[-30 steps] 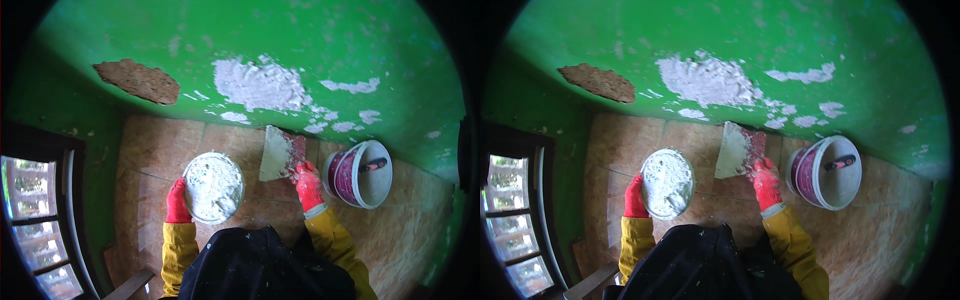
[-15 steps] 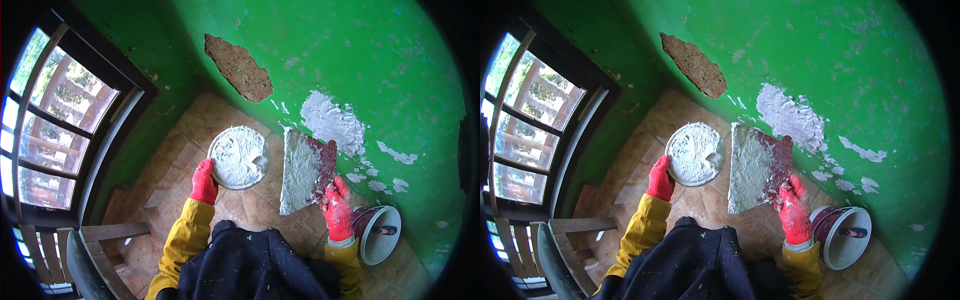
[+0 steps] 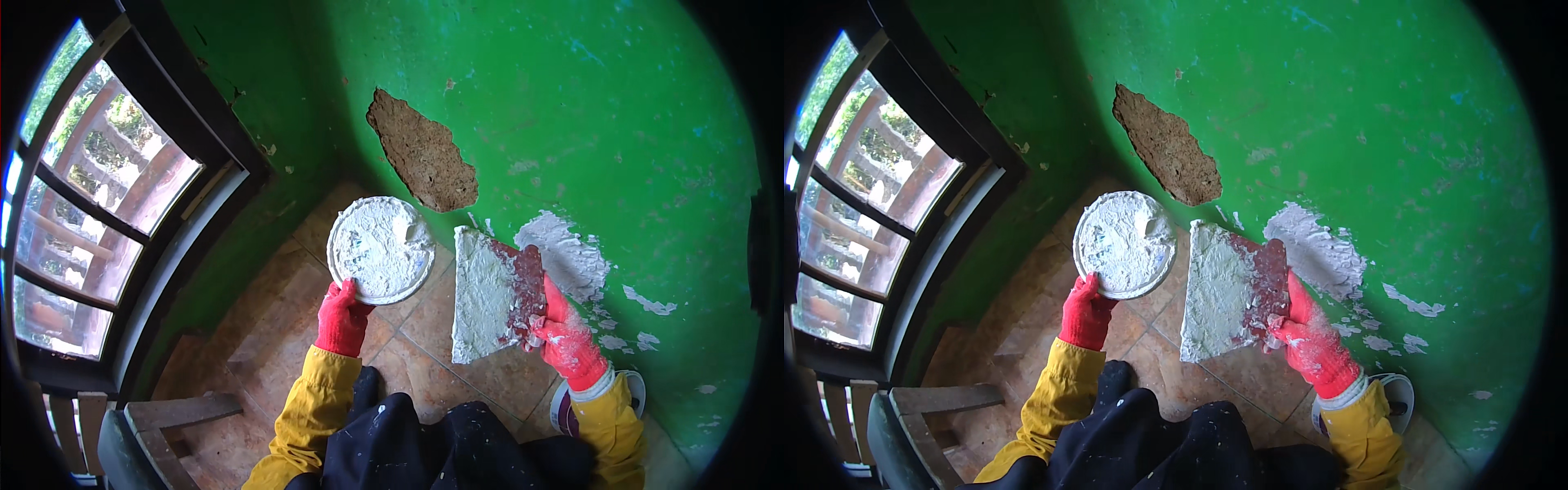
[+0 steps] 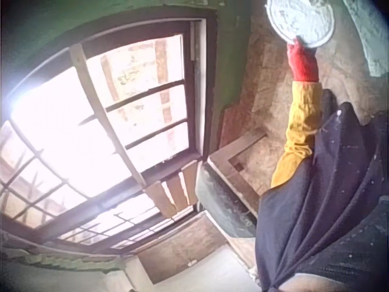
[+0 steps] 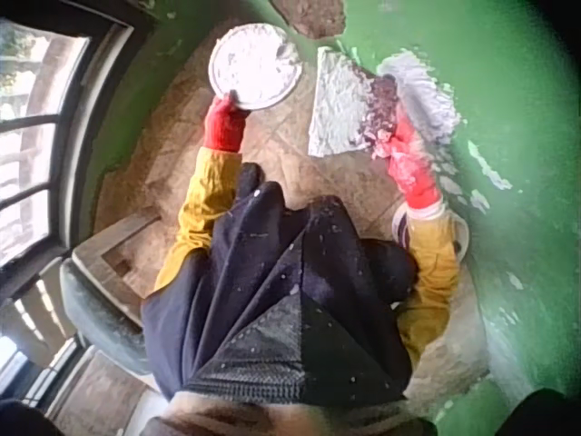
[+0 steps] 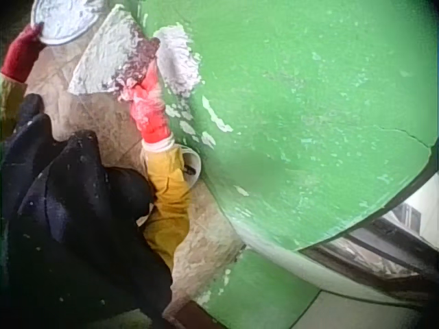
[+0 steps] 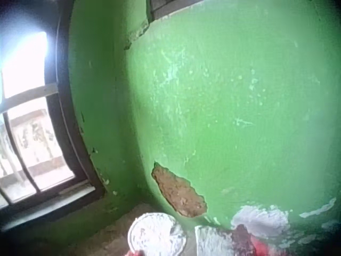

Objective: The person applies plaster onto a damaged wall using a putty knife, scoops more plaster compound from a bucket, and spreads it across the exposed wall section with the putty knife.

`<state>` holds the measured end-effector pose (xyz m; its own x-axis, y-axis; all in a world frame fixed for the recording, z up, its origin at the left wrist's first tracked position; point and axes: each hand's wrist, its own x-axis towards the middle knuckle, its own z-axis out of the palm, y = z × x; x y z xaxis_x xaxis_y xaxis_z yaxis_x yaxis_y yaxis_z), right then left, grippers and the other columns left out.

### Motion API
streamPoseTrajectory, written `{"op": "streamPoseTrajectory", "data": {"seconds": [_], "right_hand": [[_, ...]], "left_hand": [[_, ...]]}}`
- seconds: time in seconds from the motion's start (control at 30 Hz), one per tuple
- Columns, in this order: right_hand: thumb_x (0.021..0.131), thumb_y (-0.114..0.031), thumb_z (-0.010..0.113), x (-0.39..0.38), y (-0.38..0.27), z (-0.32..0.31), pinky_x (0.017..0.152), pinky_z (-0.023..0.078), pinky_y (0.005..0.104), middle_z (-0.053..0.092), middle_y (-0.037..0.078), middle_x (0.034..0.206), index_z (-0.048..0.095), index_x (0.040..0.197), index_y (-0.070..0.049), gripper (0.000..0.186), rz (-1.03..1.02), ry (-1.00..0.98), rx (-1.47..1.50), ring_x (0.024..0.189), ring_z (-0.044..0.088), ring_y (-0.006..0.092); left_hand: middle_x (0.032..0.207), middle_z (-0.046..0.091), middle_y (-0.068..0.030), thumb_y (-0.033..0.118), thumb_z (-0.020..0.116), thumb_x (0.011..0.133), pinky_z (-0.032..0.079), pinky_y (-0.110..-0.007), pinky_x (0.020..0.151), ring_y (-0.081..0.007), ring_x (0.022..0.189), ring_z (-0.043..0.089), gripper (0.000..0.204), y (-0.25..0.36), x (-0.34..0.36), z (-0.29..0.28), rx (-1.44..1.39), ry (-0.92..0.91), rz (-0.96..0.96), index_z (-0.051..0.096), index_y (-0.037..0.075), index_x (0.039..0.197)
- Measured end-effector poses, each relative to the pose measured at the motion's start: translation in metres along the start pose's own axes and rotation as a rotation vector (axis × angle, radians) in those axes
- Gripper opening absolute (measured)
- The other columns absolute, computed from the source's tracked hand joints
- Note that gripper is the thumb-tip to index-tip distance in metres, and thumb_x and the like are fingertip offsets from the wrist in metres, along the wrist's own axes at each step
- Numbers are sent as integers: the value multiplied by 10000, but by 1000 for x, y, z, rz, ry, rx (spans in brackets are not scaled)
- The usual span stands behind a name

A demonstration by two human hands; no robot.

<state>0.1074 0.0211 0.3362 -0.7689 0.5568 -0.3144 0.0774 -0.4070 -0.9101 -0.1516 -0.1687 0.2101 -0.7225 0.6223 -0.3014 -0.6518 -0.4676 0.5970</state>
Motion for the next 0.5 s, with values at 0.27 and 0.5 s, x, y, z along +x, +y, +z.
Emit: {"op": "streamPoseTrajectory", "data": {"seconds": [0.27, 0.5], "right_hand": [[794, 29, 521, 71, -61, 127, 883, 428, 316, 355, 134, 1385, 286, 1366, 23, 618, -87, -123, -114, 1128, 489, 199], [670, -129, 787, 134, -69, 235, 828, 480, 325, 601, 137, 1082, 517, 1169, 21, 586, -113, -48, -929, 977, 591, 206]], "left_hand": [[1262, 499, -126, 86, 500, 882, 416, -451, 952, -281, 1131, 512, 428, 86, 99, -40, -116, -140, -55, 384, 39, 1291], [1265, 494, -120, 94, 523, 872, 425, -438, 948, -276, 1135, 509, 442, 136, 152, -85, -197, -156, -97, 384, 43, 1289]]}}
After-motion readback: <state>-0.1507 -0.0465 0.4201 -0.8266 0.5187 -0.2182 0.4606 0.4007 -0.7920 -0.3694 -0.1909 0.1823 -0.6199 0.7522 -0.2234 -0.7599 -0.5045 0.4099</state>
